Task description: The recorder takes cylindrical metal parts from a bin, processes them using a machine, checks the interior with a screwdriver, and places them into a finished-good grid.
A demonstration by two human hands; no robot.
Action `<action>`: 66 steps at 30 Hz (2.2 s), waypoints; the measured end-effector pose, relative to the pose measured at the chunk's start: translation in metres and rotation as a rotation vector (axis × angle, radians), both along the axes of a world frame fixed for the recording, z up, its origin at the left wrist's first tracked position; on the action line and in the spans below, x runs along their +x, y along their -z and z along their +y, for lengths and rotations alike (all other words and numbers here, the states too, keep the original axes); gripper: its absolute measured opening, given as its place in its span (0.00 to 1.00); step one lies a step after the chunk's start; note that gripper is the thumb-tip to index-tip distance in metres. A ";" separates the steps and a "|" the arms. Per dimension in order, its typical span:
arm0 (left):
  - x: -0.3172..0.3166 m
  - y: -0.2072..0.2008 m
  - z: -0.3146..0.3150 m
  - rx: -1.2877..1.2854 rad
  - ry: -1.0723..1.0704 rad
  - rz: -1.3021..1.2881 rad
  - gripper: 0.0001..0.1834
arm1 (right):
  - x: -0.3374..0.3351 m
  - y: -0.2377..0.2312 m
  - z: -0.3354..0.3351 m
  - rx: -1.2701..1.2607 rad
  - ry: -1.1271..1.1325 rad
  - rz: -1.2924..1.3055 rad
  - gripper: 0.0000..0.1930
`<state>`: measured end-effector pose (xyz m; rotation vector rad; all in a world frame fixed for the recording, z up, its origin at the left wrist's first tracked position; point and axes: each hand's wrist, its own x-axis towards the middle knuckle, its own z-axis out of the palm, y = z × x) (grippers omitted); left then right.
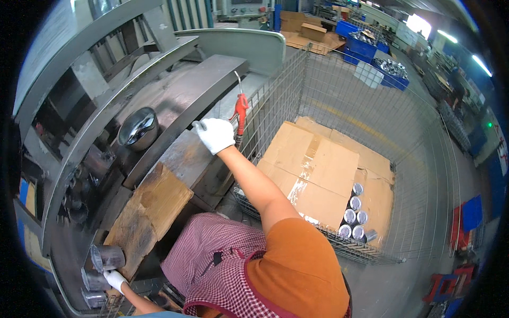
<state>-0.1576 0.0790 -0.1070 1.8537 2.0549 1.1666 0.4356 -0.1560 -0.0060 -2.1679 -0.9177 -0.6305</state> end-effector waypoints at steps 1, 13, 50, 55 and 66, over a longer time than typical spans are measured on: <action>-0.003 0.004 0.006 -0.138 0.103 0.049 0.21 | 0.001 0.000 0.000 0.005 -0.006 -0.007 0.21; -0.013 0.032 0.022 0.011 0.116 0.052 0.19 | 0.002 0.002 0.001 0.052 -0.024 -0.013 0.20; 0.022 -0.014 -0.032 0.163 0.086 -0.177 0.19 | 0.028 0.040 0.014 0.052 0.113 0.004 0.21; 0.036 -0.027 -0.039 -0.002 0.006 0.322 0.15 | 0.029 0.039 0.012 0.034 0.057 0.048 0.22; 0.033 -0.024 -0.039 0.021 0.005 0.255 0.17 | 0.022 0.030 0.011 0.010 0.071 0.040 0.23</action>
